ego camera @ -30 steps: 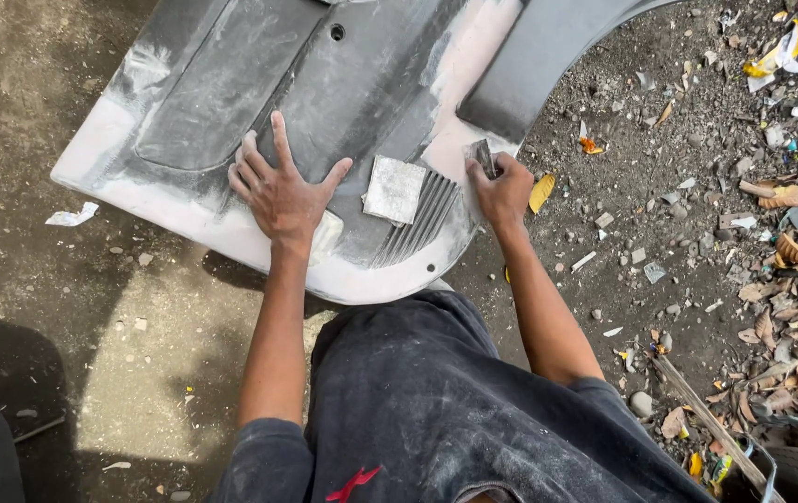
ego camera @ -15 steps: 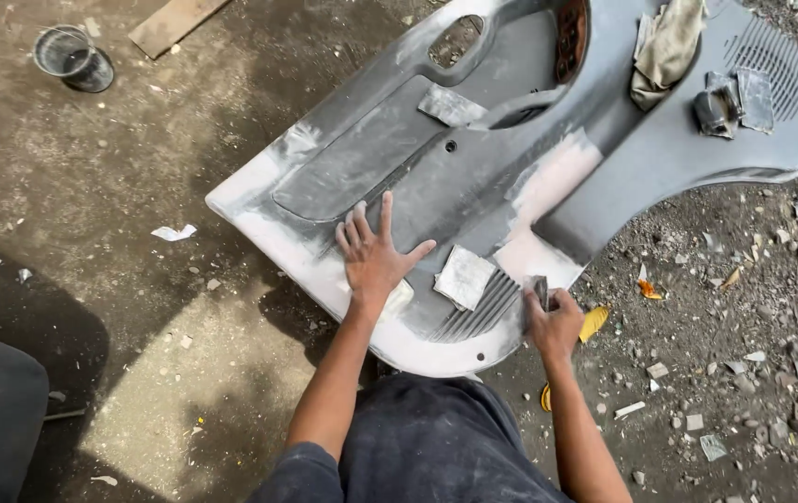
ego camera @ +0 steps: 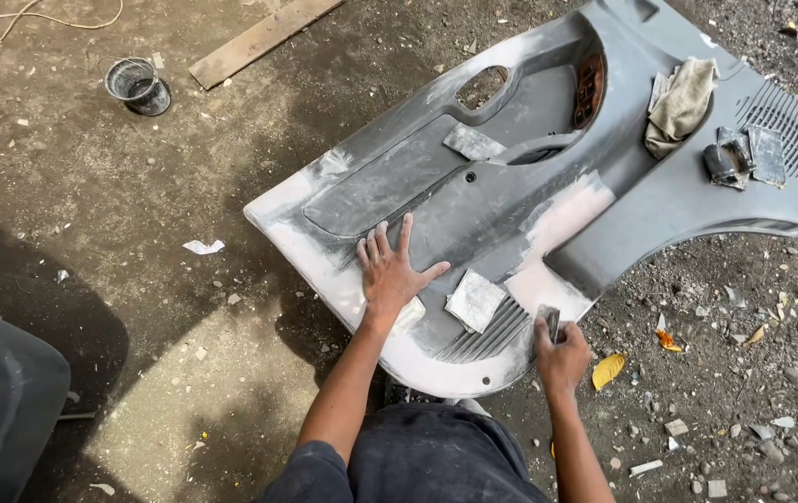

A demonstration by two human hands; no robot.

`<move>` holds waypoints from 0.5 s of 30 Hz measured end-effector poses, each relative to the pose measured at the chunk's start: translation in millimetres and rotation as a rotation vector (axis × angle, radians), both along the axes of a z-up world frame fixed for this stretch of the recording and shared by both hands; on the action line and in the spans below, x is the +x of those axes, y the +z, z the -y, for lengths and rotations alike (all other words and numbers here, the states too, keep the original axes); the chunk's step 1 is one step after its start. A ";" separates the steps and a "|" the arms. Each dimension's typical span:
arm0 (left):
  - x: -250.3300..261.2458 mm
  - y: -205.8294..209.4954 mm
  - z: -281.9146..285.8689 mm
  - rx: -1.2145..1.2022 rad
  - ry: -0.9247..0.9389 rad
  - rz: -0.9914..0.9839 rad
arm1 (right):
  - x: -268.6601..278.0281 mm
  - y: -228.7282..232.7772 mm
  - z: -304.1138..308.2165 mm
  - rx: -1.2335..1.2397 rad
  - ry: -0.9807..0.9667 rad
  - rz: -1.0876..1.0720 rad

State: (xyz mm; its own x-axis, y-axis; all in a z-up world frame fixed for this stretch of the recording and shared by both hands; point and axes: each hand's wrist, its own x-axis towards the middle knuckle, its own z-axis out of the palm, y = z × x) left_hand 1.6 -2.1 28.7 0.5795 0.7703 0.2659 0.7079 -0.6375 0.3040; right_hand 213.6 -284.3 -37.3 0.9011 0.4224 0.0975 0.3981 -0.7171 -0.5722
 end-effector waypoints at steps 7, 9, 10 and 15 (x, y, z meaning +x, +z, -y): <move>-4.2 -12.1 2.1 0.018 -0.001 -0.005 | -1.7 5.4 -3.6 -0.068 -0.046 -0.067; 0.7 -10.7 -3.1 0.032 0.003 0.008 | -4.9 -0.5 -0.6 -0.043 -0.041 -0.070; 1.7 -13.2 -3.5 0.030 0.004 0.010 | -5.8 -3.0 1.0 -0.057 -0.035 -0.064; -4.1 -12.0 -2.7 0.039 -0.004 0.004 | 18.1 -1.6 -18.7 -0.072 -0.050 -0.039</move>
State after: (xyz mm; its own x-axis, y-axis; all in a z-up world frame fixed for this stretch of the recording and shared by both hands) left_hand -2.5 0.6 16.7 0.5814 0.7568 0.2986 0.7040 -0.6520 0.2817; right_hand 231.7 -265.7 -38.9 0.9236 0.3818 0.0332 0.3396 -0.7751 -0.5328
